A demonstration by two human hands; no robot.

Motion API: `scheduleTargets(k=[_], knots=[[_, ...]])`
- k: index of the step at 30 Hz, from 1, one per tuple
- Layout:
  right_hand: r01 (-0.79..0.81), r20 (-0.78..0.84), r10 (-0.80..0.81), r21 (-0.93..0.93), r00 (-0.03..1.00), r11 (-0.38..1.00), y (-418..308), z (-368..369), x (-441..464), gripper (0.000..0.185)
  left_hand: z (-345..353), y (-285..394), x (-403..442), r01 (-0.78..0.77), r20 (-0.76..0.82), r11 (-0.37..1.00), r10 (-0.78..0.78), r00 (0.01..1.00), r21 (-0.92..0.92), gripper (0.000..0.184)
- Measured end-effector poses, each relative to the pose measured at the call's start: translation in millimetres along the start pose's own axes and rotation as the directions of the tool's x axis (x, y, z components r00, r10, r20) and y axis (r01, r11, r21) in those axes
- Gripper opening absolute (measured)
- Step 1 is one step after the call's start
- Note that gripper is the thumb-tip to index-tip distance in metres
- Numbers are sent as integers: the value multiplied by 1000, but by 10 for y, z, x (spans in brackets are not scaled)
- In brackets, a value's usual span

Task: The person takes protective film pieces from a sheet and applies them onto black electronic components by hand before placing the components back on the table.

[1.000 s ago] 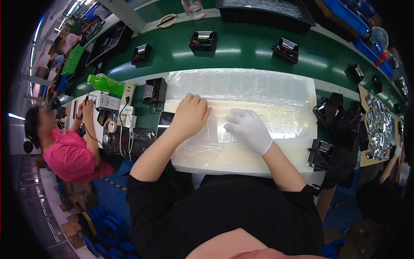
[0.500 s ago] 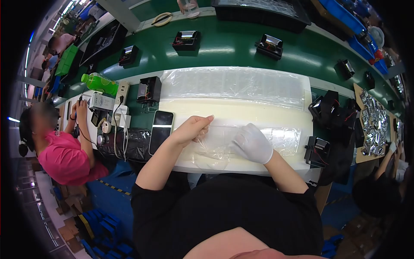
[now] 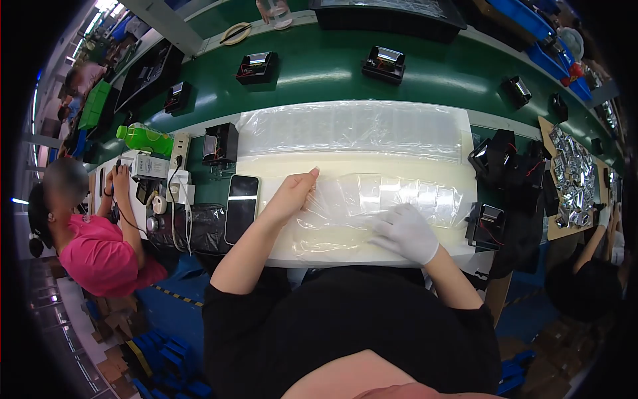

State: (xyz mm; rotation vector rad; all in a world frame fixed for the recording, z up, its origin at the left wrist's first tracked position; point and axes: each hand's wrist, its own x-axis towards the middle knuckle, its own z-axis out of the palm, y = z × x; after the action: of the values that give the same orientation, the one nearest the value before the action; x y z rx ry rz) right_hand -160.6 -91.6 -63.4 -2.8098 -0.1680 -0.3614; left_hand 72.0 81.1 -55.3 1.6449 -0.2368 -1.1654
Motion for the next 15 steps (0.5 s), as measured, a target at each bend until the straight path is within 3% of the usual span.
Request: scheduleTargets(k=[3, 4, 8, 11, 13, 15], knots=[[-42, -156, 87, 270, 984, 962, -37, -238, 30, 21, 30, -81, -5, -299, -59, 862, 352, 934, 409, 47], [-41, -153, 85, 272, 984, 961, -52, -324, 58, 21, 68, -86, -9, -297, -62, 864, 350, 935, 408, 47], [-74, -556, 147, 152, 818, 986, -73, -712, 293, 31, 227, -16, -31, -293, -42, 956, 294, 955, 30, 40], [-129, -439, 246, 279, 864, 951, -165, -818, 424, 37, 232, 166, -144, -173, 31, 985, 173, 984, 14, 38], [-86, -51, 114, 376, 992, 922, -186, -769, 720, 52, 254, 254, -169, -53, 123, 999, 52, 991, -1, 35], [-102, -17, 116, 363, 993, 926, -191, -640, 757, 54, 261, 257, -158, -40, 151, 999, 41, 988, -7, 36]])
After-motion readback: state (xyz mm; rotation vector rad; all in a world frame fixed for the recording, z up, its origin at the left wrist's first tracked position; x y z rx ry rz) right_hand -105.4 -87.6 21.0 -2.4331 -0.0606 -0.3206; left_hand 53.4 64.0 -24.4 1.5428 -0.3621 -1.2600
